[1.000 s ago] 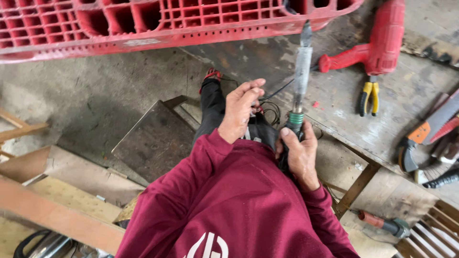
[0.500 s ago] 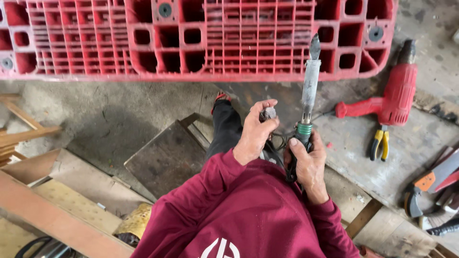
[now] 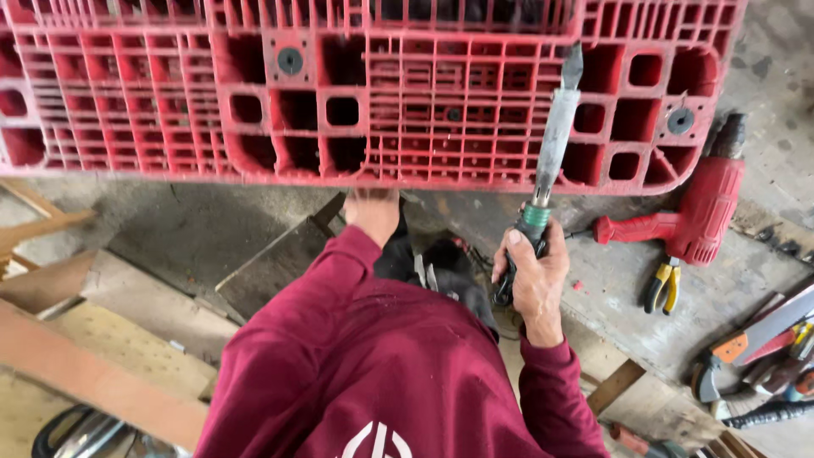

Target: The person uses a soldering iron to melt and weld sections of a red plastic pallet, moving the hot tip along joints and using a piece of scrap plastic to fill gaps while working on the floor.

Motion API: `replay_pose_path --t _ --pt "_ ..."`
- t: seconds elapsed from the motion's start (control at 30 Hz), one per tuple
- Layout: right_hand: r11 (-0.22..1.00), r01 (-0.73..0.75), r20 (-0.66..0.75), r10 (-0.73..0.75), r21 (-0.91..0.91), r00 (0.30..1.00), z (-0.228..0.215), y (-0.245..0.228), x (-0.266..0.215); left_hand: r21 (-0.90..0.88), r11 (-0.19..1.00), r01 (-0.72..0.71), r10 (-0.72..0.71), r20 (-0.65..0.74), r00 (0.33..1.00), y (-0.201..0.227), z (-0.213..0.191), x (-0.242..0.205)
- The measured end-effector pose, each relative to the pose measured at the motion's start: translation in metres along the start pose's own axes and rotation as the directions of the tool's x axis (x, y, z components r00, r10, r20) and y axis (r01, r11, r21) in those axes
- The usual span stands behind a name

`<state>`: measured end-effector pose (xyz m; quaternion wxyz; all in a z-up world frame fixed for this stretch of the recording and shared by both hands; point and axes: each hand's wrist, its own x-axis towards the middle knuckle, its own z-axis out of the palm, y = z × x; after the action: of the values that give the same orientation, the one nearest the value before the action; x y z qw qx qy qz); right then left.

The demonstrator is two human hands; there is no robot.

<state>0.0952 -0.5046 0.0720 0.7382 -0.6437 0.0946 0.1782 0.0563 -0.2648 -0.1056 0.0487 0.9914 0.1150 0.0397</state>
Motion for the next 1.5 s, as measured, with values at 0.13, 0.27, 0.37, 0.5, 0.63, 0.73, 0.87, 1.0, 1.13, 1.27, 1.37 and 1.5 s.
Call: replay_pose_path --t 0.13,0.27,0.37,0.5,0.63,0.73,0.87,1.0,1.13,1.27,1.37,1.5 --pt "1.0 -0.018 0.077 0.019 -0.013 0.997 -0.012 0.006 -0.01 -0.118 0.965 0.233 -0.183 0.331 0.926 0.008 0.009 0.01" --pt "0.998 -0.035 0.146 0.042 -0.05 0.988 -0.022 0.01 -0.026 -0.219 0.941 0.258 -0.229 0.149 0.962 0.034 -0.021 -0.006" --pt "0.995 -0.06 0.221 0.076 -0.076 0.972 -0.033 0.018 -0.043 -0.699 0.591 0.402 -0.438 0.14 0.888 0.072 -0.048 -0.034" --pt "0.992 -0.052 0.282 0.083 -0.117 0.956 -0.039 0.031 -0.056 -0.911 0.079 0.405 -0.554 0.298 0.778 0.104 -0.046 -0.057" --pt "0.996 -0.018 0.281 0.043 -0.09 0.959 -0.048 0.027 -0.063 -0.902 0.384 0.196 -0.547 -0.051 0.836 0.111 -0.054 -0.069" --pt "0.995 0.029 0.24 -0.006 -0.092 0.971 -0.049 0.016 -0.056 -0.922 0.38 0.075 -0.515 -0.144 0.845 0.121 -0.076 -0.059" --pt "0.989 0.029 0.121 -0.012 -0.143 0.993 -0.042 0.006 -0.034 -0.959 -0.203 0.196 -0.33 0.255 0.909 0.122 -0.119 -0.03" --pt "0.999 0.026 0.008 -0.025 -0.048 1.0 -0.026 -0.001 0.0 -0.981 0.121 0.151 -0.234 0.12 0.965 0.107 -0.151 0.017" --pt "0.999 -0.002 -0.136 -0.004 -0.043 0.991 -0.004 -0.007 0.037 -0.916 0.401 -0.007 -0.114 -0.057 0.992 0.088 -0.162 0.076" --pt "0.999 -0.015 -0.255 0.007 -0.032 0.967 0.017 -0.016 0.06 -0.759 0.608 -0.234 0.103 -0.217 0.971 0.07 -0.167 0.132" --pt "0.998 -0.001 -0.327 -0.022 -0.069 0.945 0.032 -0.026 0.069 -0.594 0.688 -0.416 0.197 -0.399 0.896 0.068 -0.169 0.172" --pt "0.988 -0.032 -0.43 -0.037 -0.152 0.902 0.04 -0.032 0.081 -0.615 0.695 -0.373 0.261 -0.267 0.928 0.084 -0.157 0.215"
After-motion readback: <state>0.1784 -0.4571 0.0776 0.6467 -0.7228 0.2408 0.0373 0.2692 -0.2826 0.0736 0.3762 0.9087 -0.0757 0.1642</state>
